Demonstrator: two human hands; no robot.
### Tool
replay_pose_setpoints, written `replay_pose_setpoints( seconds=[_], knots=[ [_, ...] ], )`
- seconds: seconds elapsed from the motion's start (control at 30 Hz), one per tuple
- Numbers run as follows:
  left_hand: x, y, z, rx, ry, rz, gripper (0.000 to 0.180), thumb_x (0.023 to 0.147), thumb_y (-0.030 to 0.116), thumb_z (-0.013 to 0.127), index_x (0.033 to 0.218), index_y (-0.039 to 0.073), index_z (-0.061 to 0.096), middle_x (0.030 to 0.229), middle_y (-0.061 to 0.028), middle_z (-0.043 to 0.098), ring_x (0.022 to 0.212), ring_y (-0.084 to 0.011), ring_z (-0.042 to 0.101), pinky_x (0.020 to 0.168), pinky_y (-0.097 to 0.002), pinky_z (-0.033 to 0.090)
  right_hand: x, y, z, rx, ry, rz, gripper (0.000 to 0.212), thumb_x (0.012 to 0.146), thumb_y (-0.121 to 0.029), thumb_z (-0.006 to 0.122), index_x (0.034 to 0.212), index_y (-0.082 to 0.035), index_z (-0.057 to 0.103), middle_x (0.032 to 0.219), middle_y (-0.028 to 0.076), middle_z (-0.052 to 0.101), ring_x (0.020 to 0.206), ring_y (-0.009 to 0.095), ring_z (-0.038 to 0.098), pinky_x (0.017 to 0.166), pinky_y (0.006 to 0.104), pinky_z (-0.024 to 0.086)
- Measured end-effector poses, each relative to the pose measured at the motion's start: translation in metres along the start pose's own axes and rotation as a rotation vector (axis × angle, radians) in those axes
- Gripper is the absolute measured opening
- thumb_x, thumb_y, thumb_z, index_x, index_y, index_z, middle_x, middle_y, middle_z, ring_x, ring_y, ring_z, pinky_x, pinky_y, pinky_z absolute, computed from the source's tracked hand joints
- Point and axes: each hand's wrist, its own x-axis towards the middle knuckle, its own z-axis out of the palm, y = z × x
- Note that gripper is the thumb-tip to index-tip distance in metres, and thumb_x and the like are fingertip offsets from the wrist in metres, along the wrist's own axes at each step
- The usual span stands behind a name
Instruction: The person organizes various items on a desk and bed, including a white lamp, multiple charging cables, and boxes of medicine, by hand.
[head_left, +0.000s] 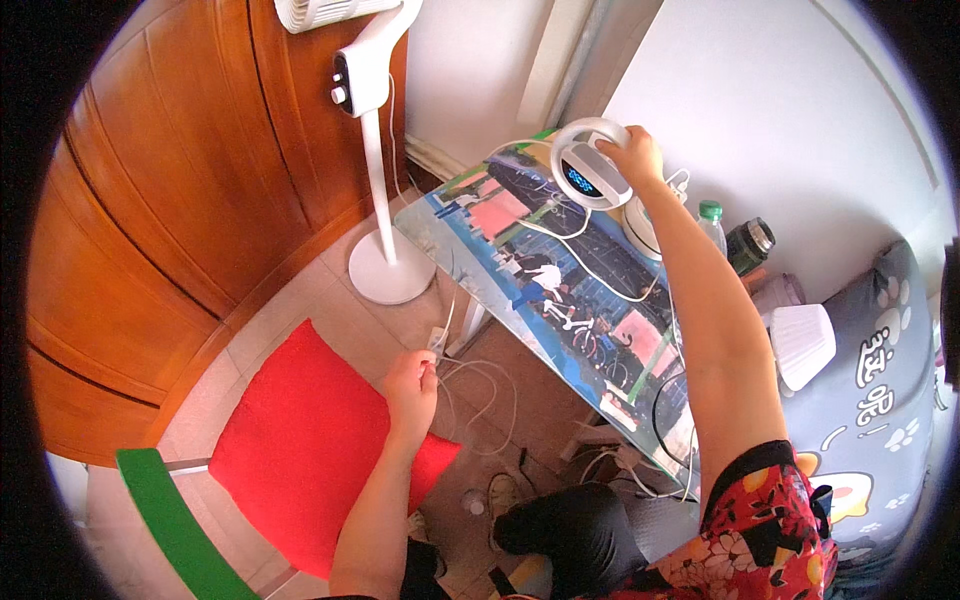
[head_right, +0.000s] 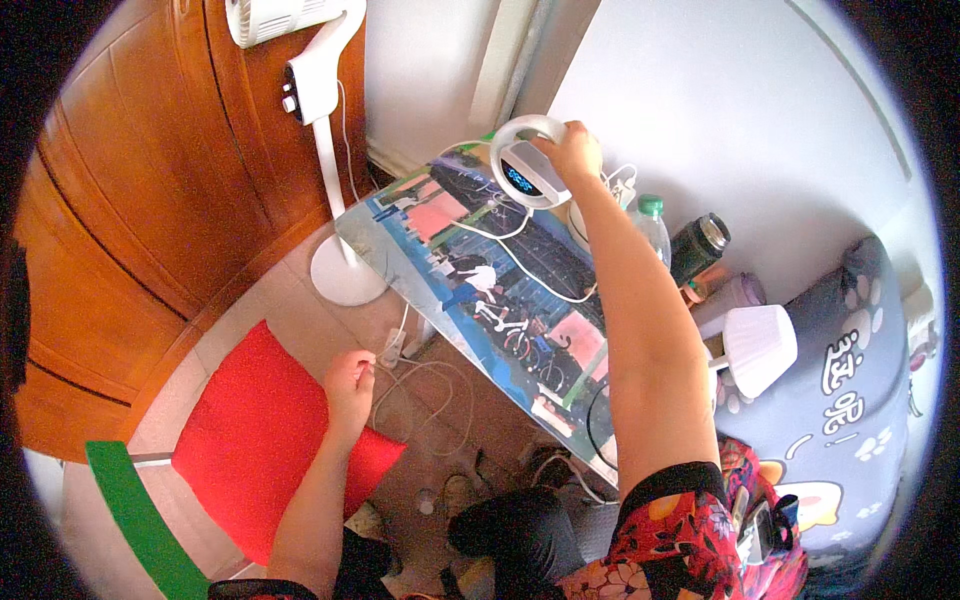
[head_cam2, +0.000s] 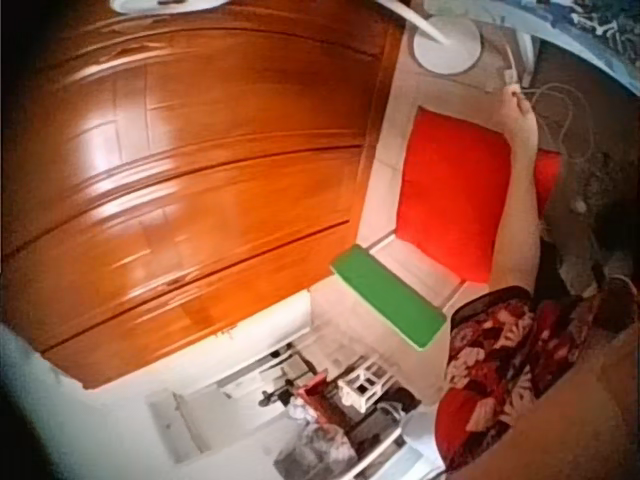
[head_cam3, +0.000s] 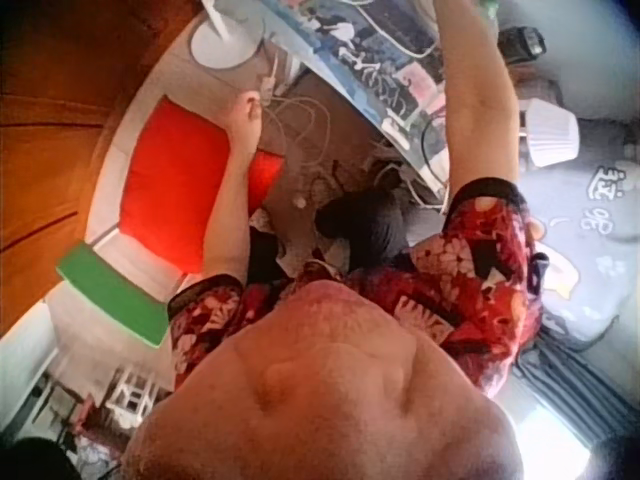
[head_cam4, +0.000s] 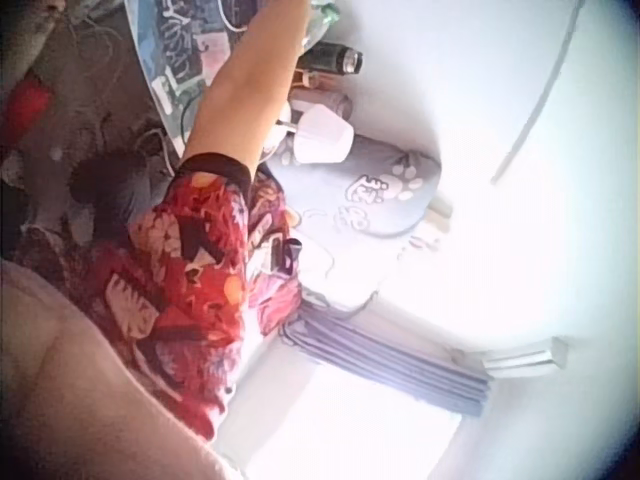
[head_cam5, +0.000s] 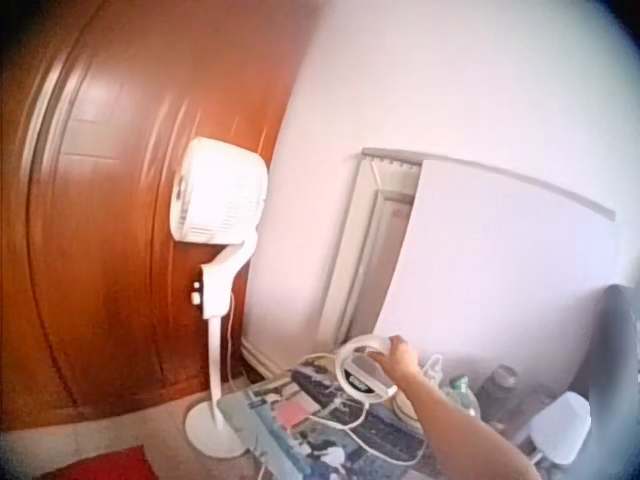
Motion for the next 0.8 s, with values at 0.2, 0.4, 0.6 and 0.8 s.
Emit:
replay_pose_setpoints(
  seconds=[0.2,0.4,0.6,0.8],
  knots=[
    [0.001,0.01,0.002,-0.132,0.007,0.003,0.013,0.079,-0.001,0.056,0.091,0.002,0.058,0.083,-0.0134,0.06,0.073,-0.026,0.062,0.066,-0.0338,0.049,0.001,0.007,0.005,-0.022,0.067,0.078,0.054,0.066,-0.041,0.075,0.098,0.0,0.062,0.09,0.019,0.066,0.086,0.032,0.064,0.078,0.0391,0.05],
    [-0.004,0.012,-0.006,-0.132,0.003,-0.056,0.013,0.081,-0.001,0.055,0.093,0.002,0.058,0.085,-0.0133,0.06,0.073,-0.024,0.062,0.067,-0.0326,0.049,0.02,0.007,0.034,-0.053,0.116,0.016,0.049,0.069,-0.042,0.073,0.095,-0.001,0.062,0.087,0.02,0.066,0.084,0.033,0.064,0.075,0.0415,0.05],
    [0.009,-0.008,-0.008,-0.091,-0.041,-0.21,0.011,0.085,0.01,0.053,0.093,0.004,0.059,0.083,-0.0112,0.063,0.072,-0.022,0.062,0.066,-0.0321,0.048,0.045,0.023,0.035,-0.13,-0.11,0.131,0.068,0.071,-0.054,0.067,0.106,0.003,0.057,0.101,0.022,0.063,0.094,0.035,0.062,0.082,0.0417,0.049],
    [0.034,-0.021,-0.021,-0.126,-0.002,-0.268,0.017,0.082,0.014,0.061,0.096,0.004,0.063,0.085,-0.0058,0.065,0.077,-0.0132,0.061,0.07,-0.0274,0.048,0.049,0.012,-0.003,-0.252,0.054,-0.171,0.078,0.068,-0.062,0.066,0.117,-0.002,0.055,0.113,0.021,0.059,0.104,0.035,0.057,0.087,0.0417,0.047]
  ],
)
